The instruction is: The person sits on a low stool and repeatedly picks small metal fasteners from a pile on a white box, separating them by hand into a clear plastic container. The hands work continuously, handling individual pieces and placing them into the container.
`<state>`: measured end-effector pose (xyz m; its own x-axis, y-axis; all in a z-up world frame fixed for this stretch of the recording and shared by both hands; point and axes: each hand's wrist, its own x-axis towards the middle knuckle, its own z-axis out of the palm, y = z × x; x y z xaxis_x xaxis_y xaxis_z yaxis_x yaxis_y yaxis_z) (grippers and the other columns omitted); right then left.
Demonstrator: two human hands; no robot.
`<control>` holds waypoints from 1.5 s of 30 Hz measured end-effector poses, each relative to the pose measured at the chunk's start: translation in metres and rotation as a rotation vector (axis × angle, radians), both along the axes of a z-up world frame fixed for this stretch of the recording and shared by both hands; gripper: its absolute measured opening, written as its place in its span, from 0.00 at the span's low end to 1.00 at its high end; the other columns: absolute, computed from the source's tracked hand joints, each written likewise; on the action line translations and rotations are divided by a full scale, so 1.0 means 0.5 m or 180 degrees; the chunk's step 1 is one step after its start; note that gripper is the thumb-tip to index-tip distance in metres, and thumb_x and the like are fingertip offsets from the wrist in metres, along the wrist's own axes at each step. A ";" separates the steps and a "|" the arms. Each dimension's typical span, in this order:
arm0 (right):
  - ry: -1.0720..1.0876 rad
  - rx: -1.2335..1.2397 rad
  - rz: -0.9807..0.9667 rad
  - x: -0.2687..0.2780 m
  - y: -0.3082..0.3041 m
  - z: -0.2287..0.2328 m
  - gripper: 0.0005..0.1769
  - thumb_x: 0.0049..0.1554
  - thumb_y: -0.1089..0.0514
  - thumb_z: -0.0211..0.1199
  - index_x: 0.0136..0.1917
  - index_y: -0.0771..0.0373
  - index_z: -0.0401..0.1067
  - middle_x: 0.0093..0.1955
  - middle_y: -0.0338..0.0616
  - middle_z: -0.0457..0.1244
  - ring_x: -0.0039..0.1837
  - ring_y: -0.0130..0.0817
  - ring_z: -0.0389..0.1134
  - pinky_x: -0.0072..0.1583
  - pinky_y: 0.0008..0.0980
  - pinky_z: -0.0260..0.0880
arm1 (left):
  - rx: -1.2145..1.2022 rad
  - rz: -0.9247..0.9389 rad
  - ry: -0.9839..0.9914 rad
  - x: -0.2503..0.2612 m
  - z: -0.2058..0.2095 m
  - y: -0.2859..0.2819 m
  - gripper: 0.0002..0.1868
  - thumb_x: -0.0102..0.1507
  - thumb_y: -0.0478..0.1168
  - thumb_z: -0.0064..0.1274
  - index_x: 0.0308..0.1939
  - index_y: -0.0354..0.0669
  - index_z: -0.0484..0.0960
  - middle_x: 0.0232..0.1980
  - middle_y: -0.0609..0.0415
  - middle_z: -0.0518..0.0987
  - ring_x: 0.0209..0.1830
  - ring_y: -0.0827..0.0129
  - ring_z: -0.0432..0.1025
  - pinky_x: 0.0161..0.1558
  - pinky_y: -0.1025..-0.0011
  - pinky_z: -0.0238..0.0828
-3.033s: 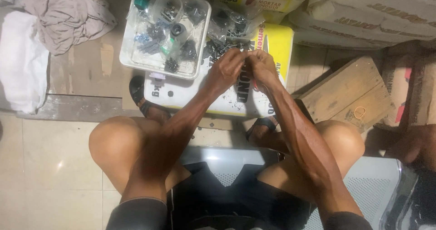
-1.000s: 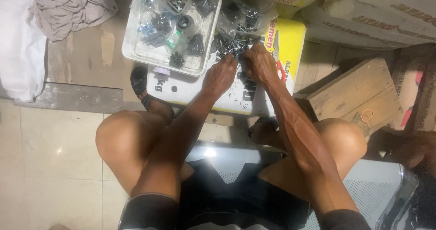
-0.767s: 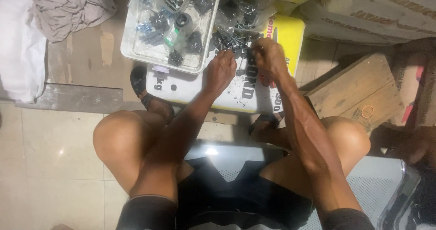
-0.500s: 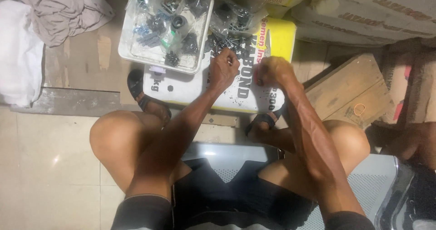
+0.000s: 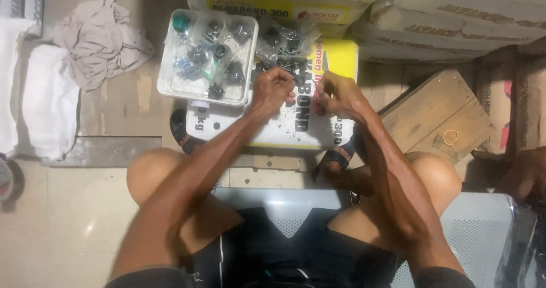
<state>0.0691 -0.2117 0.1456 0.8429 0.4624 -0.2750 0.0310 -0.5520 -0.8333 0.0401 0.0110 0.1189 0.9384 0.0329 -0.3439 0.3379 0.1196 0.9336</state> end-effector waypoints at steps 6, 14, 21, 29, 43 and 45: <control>-0.0415 0.1386 -0.0112 -0.014 0.035 0.052 0.11 0.59 0.70 0.65 0.56 0.66 0.78 0.48 0.59 0.71 0.53 0.44 0.73 0.58 0.48 0.74 | -0.0164 0.0213 -0.0134 0.016 0.079 0.033 0.10 0.61 0.29 0.51 0.45 0.27 0.79 0.37 0.39 0.82 0.30 0.65 0.82 0.33 0.74 0.89; -0.0481 0.1393 -0.0164 -0.034 0.067 0.038 0.15 0.62 0.67 0.65 0.63 0.68 0.75 0.49 0.55 0.69 0.53 0.42 0.73 0.57 0.44 0.75 | -0.0678 0.0622 -0.0261 -0.003 0.022 -0.011 0.13 0.63 0.30 0.52 0.50 0.24 0.76 0.38 0.41 0.80 0.33 0.66 0.81 0.37 0.72 0.88; -0.0643 0.1024 -0.0088 -0.021 0.086 0.049 0.13 0.65 0.68 0.62 0.63 0.71 0.76 0.48 0.60 0.70 0.50 0.47 0.74 0.52 0.44 0.76 | -0.0557 0.0733 -0.0452 0.023 0.018 0.000 0.08 0.62 0.29 0.53 0.45 0.28 0.79 0.35 0.39 0.81 0.30 0.63 0.82 0.32 0.70 0.89; -0.0401 0.1052 -0.0249 0.007 0.085 0.037 0.11 0.65 0.68 0.63 0.61 0.72 0.75 0.47 0.59 0.69 0.49 0.45 0.73 0.54 0.44 0.76 | 0.0395 0.0264 -0.0834 0.034 -0.027 -0.039 0.05 0.64 0.28 0.51 0.42 0.30 0.81 0.37 0.35 0.82 0.32 0.58 0.83 0.29 0.70 0.86; -0.0217 0.0658 -0.0268 0.090 0.113 -0.086 0.07 0.65 0.64 0.68 0.57 0.65 0.77 0.46 0.52 0.68 0.49 0.39 0.71 0.51 0.39 0.74 | 0.0089 0.0243 -0.0166 0.059 -0.073 -0.025 0.14 0.67 0.29 0.40 0.49 0.32 0.82 0.41 0.36 0.83 0.36 0.65 0.81 0.34 0.72 0.86; -0.0473 0.0572 -0.0536 0.096 0.131 -0.146 0.04 0.62 0.67 0.69 0.51 0.66 0.78 0.40 0.52 0.69 0.42 0.38 0.72 0.39 0.33 0.72 | 0.0611 0.0443 0.0082 0.053 -0.083 -0.022 0.17 0.67 0.33 0.37 0.54 0.32 0.79 0.44 0.35 0.83 0.40 0.62 0.82 0.38 0.69 0.86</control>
<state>0.1173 -0.1464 0.0726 0.9369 0.3427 -0.0691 0.0805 -0.4037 -0.9113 0.0667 0.0001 0.0776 0.9112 0.2285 -0.3427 0.3547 -0.0122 0.9349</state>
